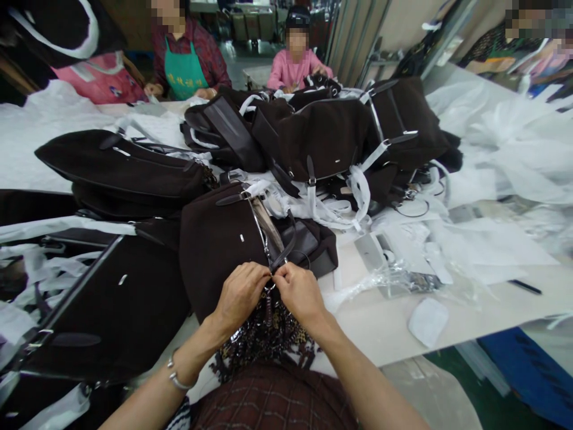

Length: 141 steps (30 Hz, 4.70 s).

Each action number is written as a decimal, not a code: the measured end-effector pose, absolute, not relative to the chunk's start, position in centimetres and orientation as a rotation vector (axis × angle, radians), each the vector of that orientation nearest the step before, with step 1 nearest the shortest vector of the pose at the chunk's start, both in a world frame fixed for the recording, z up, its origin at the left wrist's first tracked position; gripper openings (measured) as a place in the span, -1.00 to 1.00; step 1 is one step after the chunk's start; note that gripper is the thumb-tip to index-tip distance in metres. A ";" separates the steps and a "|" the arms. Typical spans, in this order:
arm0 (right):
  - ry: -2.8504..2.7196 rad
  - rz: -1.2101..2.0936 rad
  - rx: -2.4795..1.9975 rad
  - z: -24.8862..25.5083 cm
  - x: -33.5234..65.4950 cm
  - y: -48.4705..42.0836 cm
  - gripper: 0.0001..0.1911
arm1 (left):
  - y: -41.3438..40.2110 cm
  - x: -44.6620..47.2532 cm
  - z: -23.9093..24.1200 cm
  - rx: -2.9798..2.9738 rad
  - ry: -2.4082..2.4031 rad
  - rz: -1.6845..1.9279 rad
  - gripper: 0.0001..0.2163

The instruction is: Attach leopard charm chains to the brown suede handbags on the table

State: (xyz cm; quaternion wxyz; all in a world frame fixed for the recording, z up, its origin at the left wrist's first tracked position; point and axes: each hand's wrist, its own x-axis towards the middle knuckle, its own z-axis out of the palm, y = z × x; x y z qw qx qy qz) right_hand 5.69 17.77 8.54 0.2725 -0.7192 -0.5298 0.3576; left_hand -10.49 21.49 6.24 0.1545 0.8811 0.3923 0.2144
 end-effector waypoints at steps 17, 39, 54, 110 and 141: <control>-1.010 1.412 -1.646 11.7 6.0 15.1 -0.78 | 19.2 -9.8 9.0 2.477 0.961 0.621 -0.84; -2.125 1.153 -1.855 15.5 11.4 14.3 -0.81 | 22.2 -9.1 9.4 1.574 0.833 0.577 -0.86; -0.442 1.392 -1.134 11.6 6.5 15.8 -0.81 | 23.1 -8.8 9.1 1.153 0.910 0.588 -0.78; -0.560 1.363 -1.283 9.3 5.2 15.5 -0.86 | 20.9 -8.8 11.5 1.430 1.070 0.697 -0.86; -1.472 0.586 -1.589 11.0 5.8 16.3 -0.92 | 20.9 -8.3 10.5 1.521 1.078 0.743 -0.81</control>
